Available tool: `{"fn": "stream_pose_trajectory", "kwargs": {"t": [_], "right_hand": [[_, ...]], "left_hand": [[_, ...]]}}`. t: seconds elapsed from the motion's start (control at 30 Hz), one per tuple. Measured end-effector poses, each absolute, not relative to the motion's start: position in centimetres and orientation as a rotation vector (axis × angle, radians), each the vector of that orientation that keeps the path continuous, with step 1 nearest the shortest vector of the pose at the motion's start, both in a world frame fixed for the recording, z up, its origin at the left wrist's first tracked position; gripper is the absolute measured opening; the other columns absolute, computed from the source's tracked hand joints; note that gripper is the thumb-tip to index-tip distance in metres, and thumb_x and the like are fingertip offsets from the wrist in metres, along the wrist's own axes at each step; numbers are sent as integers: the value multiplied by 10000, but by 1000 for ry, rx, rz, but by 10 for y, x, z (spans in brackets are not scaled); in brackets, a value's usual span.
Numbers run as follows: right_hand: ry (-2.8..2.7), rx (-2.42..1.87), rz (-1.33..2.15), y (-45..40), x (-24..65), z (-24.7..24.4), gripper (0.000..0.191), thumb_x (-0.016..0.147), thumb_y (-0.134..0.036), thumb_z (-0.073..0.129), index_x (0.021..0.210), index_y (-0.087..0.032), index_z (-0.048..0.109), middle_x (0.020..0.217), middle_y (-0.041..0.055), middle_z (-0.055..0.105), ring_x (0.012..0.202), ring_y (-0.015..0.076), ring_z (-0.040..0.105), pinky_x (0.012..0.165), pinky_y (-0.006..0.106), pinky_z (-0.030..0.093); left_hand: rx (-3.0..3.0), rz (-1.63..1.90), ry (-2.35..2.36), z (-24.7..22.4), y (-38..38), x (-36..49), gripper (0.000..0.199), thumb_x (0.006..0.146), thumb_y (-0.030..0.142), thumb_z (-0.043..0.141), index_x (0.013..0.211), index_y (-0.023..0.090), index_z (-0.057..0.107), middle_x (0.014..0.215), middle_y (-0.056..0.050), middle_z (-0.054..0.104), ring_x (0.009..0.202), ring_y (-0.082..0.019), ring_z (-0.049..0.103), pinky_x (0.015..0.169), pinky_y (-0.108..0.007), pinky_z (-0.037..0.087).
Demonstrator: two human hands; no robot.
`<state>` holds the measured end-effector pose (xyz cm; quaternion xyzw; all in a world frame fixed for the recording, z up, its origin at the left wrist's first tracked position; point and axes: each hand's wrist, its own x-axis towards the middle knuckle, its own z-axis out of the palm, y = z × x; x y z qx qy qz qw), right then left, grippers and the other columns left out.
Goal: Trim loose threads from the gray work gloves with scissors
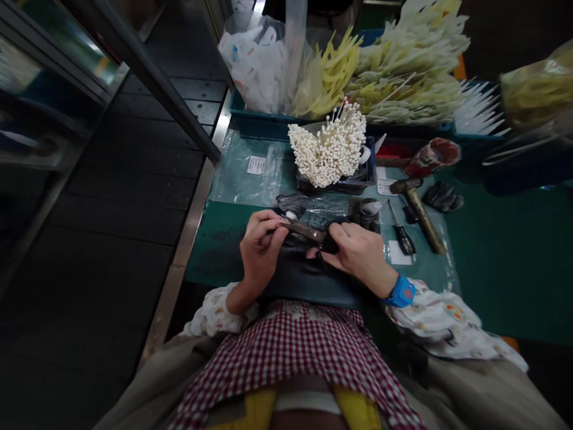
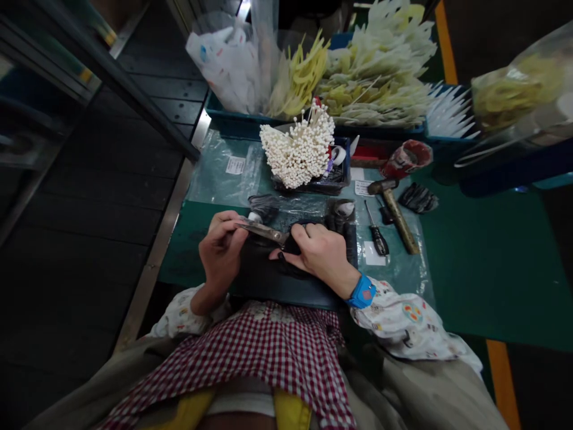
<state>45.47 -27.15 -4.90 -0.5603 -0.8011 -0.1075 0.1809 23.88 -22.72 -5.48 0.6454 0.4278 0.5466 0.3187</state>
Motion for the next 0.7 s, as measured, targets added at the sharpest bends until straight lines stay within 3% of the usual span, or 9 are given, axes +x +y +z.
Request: {"fn": "stream_pose_trajectory", "kwargs": {"t": [0.27,0.43,0.7], "right_hand": [[-2277,-1738,73,-271,457,-56,764,1001,-840,309,889,-183,681,670,71,686,614,189,613,573,304,256],[-2130,-1841,445,-270,456,-52,716,957,-878,345,803,-223,590,598,26,614,549,186,576,550,286,246],[-2164,-1759,225,-278,447,-50,721,975,-859,362,846,-203,633,691,56,665,656,201,629,585,298,285]], "left_hand": [[1687,1379,1146,-54,-214,231,97,927,130,694,877,208,724,939,-7,767,882,-136,731,727,-211,574],[1726,1390,1184,-51,-213,227,63,906,161,732,873,210,754,922,-14,780,863,-144,743,677,-203,564],[1773,1425,1160,-51,-215,228,63,902,149,757,880,208,760,919,-20,782,889,-155,755,789,-246,600]]}}
